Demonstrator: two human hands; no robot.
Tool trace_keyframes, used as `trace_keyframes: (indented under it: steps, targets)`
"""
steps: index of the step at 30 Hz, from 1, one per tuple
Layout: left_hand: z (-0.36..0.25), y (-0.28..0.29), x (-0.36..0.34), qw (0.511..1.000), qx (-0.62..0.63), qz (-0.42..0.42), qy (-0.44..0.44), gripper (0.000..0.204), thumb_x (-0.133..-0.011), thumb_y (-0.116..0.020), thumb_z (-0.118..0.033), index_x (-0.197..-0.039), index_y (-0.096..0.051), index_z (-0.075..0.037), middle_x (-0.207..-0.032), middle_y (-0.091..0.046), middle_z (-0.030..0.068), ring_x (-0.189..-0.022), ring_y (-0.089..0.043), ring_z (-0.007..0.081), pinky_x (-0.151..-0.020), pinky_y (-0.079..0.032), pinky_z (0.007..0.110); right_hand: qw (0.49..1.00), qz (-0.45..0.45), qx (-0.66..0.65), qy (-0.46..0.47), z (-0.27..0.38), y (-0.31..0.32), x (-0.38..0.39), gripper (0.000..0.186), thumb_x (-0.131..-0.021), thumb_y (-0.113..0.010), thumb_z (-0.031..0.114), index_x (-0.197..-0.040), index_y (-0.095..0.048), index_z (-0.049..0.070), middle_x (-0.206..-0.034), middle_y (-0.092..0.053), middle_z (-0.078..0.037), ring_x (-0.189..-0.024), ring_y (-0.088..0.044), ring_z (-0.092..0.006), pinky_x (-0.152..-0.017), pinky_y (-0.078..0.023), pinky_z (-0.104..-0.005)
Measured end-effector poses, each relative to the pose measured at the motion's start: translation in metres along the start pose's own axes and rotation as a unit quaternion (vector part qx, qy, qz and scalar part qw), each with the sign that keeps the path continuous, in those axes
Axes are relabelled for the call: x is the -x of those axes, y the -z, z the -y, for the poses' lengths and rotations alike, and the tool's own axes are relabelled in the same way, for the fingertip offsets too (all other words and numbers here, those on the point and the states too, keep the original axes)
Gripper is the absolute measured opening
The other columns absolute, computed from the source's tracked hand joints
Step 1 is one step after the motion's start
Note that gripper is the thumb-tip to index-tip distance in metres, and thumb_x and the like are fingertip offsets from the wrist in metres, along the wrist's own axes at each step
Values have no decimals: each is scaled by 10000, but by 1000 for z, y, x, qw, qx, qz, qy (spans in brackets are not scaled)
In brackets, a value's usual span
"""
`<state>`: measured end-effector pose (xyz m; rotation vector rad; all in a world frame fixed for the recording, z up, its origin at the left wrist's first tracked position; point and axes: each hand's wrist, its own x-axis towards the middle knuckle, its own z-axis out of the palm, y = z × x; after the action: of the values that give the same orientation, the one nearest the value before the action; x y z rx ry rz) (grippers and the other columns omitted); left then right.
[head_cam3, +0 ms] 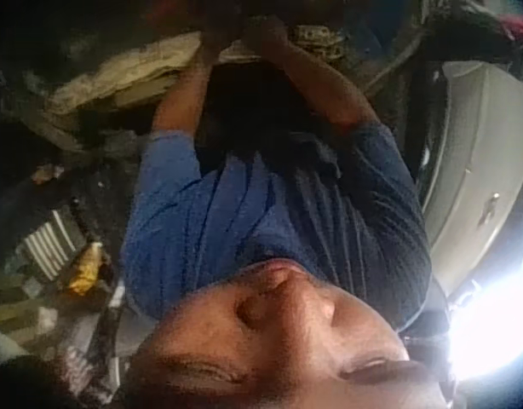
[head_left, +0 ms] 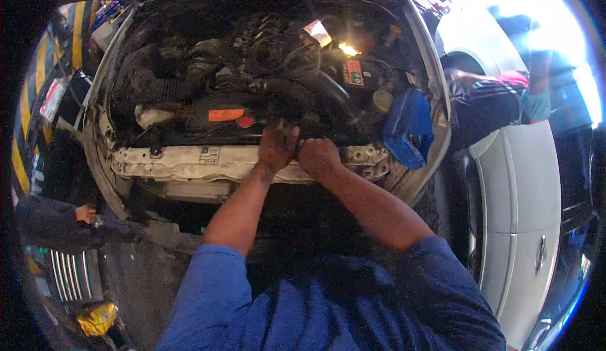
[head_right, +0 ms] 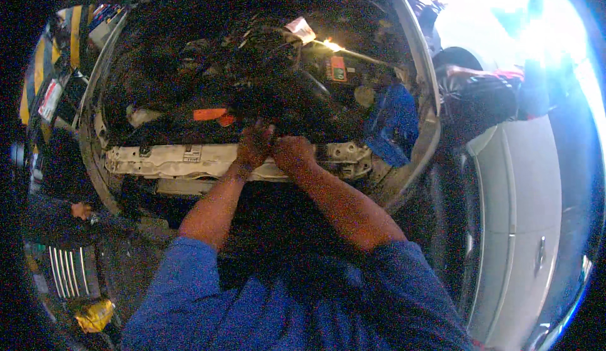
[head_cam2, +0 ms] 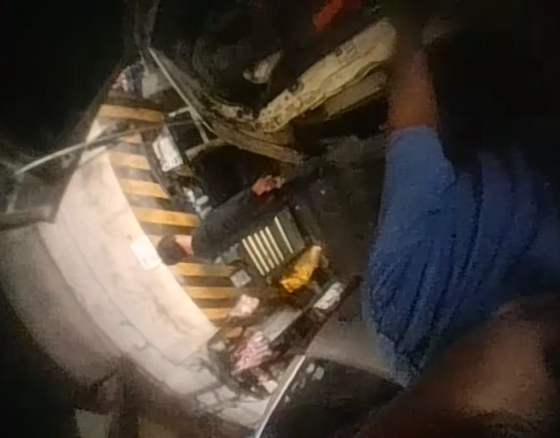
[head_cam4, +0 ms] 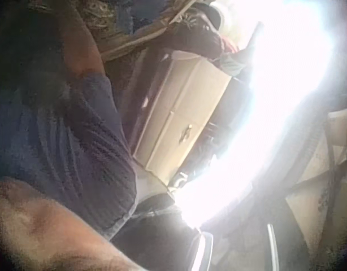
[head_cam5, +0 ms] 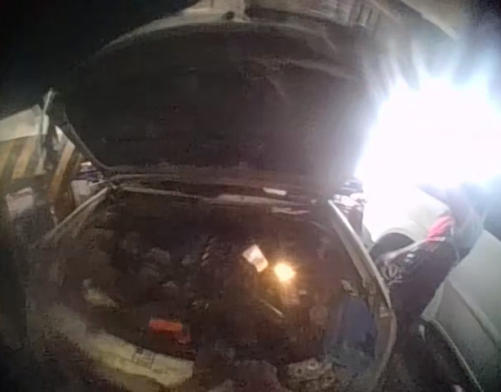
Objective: The person works on the front engine bay of a car with others, using a wrench and handling various parts. They move a blue tray and manipulate components near the radiator and headlights.
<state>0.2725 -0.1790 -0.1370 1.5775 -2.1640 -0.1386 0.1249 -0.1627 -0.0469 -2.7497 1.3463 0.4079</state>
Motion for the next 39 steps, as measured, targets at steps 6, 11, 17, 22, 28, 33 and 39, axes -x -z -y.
trace_keyframes:
  steps: [6, 11, 17, 22, 28, 33, 39]
  targets:
    - [36, -19, 17, 995, 4, -39, 96, 513, -949, -397, -440, -1229, -544, -36, -1320, -464, 229, -1195, -429, 416, -1024, -316, 488, 975, -138, -172, 17, -19, 33, 76, 224, -842, -540, 166, -1038, -582, 66, -894, -640, -169, -877, -635, -358, -726, -526, -446]
    - [-25, 35, -2, 972, 74, 95, 201, 564, -942, -399, -494, -1249, -548, -46, -1337, -458, 218, -1241, -392, 400, -1058, -289, 476, 951, -163, -136, -225, -164, 61, 163, 224, -823, -618, 192, -992, -633, 46, -929, -641, -193, -913, -609, -383, -796, -482, -456]
    - [-34, 26, 1, 979, 92, -15, 181, 494, -960, -385, -436, -1212, -569, -54, -1300, -495, 205, -1212, -412, 415, -1028, -310, 474, 970, -14, 50, -238, -275, 27, 123, 204, -821, -568, 174, -967, -664, 68, -944, -646, -212, -893, -632, -352, -727, -514, -452]
    - [-11, 24, 21, 960, 150, -42, 232, 525, -946, -407, -469, -1234, -555, -56, -1263, -520, 209, -1202, -433, 393, -1035, -312, 454, 988, 47, 58, -136, -253, -4, 57, 252, -820, -535, 170, -998, -651, 36, -940, -653, -207, -885, -637, -348, -717, -521, -454]
    - [-27, 15, 5, 969, -3, -41, 244, 564, -928, -420, -519, -1228, -545, -58, -1241, -529, 211, -1180, -451, 390, -1028, -339, 471, 987, -79, -29, -139, -306, -42, 46, 253, -838, -528, 178, -990, -641, 12, -945, -651, -206, -899, -620, -382, -758, -503, -457]
    - [-42, 40, 2, 978, 4, -65, 198, 508, -946, -392, -469, -1231, -546, -78, -1234, -531, 204, -1172, -445, 401, -1020, -341, 478, 983, -136, -28, -121, -336, -64, 53, 252, -852, -526, 186, -989, -637, 5, -958, -646, -209, -907, -608, -399, -782, -491, -457]
    - [-47, 58, 8, 975, 59, 20, 214, 494, -943, -399, -444, -1249, -522, -77, -1233, -515, 208, -1209, -412, 413, -1041, -320, 482, 977, -186, -30, -103, -359, -79, 66, 254, -869, -525, 196, -987, -631, -2, -973, -641, -211, -918, -594, -419, -810, -476, -457]
